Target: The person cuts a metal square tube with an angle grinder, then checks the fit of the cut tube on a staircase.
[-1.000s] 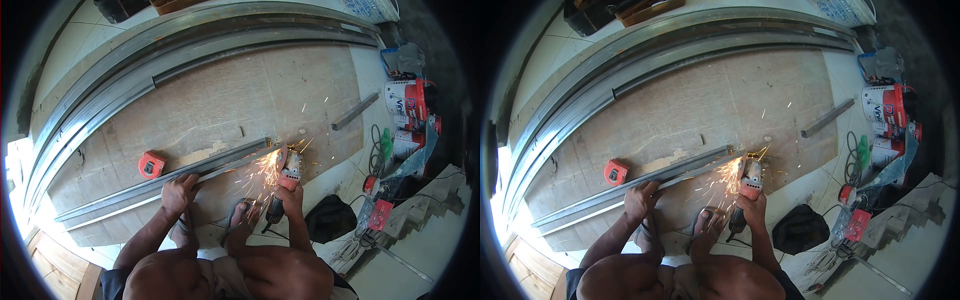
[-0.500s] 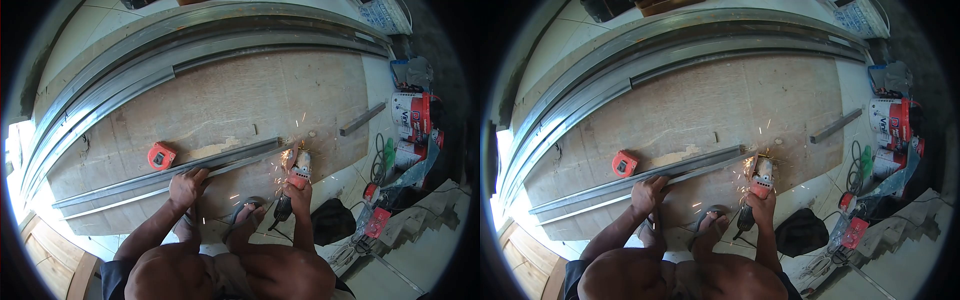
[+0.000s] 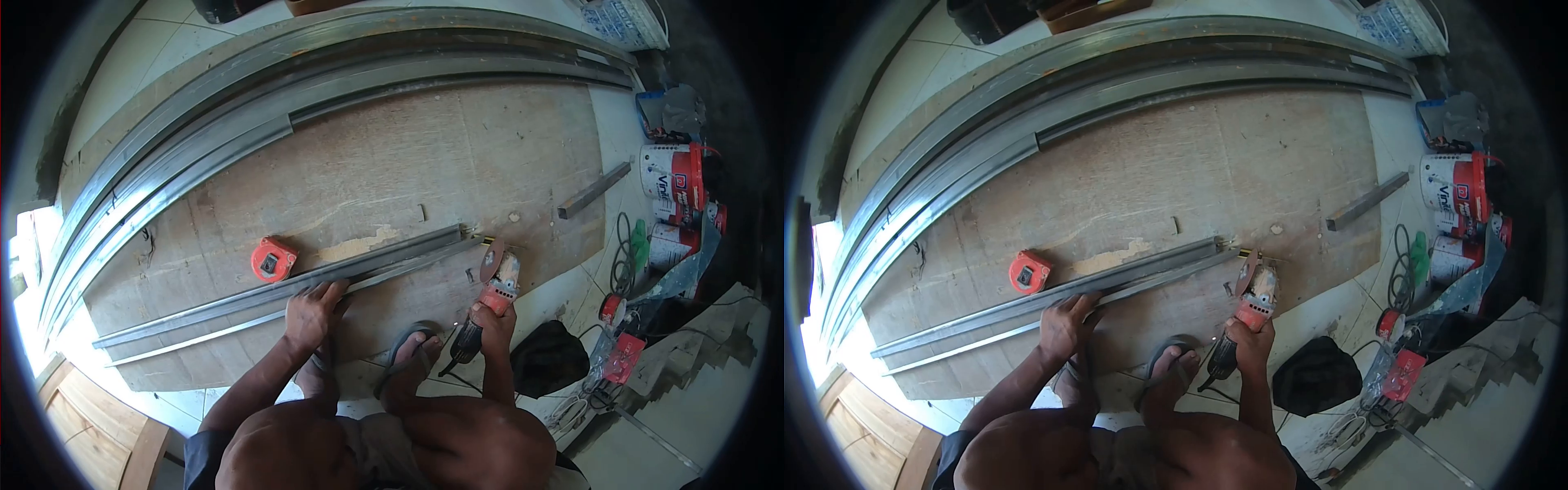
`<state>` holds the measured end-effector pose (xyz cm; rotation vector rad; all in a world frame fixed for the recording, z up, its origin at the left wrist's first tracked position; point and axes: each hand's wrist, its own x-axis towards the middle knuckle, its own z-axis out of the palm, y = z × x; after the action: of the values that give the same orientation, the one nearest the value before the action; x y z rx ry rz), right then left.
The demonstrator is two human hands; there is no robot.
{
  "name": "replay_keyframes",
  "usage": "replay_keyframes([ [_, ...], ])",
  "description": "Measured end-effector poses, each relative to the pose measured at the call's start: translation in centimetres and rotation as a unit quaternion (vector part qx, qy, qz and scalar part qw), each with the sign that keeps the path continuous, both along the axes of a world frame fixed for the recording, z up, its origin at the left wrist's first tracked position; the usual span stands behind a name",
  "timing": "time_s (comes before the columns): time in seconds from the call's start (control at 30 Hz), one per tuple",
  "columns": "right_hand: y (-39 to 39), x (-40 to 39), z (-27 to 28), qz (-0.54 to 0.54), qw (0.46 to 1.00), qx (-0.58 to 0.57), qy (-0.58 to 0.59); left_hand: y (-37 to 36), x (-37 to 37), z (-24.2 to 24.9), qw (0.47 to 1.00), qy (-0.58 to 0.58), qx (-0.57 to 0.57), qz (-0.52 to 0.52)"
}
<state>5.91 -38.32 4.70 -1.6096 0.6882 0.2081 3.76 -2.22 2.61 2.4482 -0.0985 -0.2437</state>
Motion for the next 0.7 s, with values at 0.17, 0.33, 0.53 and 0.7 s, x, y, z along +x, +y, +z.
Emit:
replay_keyframes([
  [0.17, -1.9, 0.1, 1.1, -0.037, 0.998, -0.007, -0.042, 5.5, -6.6, 1.1, 0.964, -0.130, 0.015, 0.230],
  [0.33, -3.1, 0.7, 1.3, -0.073, 0.995, -0.012, -0.062, 16.4, -18.3, -2.4, 0.660, 0.091, -0.111, 0.738],
  [0.53, -2.8, 1.6, 1.2, -0.084, 0.995, 0.010, -0.060, 18.8, -15.9, -2.3, 0.528, 0.120, -0.261, 0.799],
  [0.7, -3.0, 1.5, 0.8, -0.042, 0.995, 0.006, -0.085, 21.2, -18.8, -4.9, 0.561, 0.112, -0.268, 0.775],
])
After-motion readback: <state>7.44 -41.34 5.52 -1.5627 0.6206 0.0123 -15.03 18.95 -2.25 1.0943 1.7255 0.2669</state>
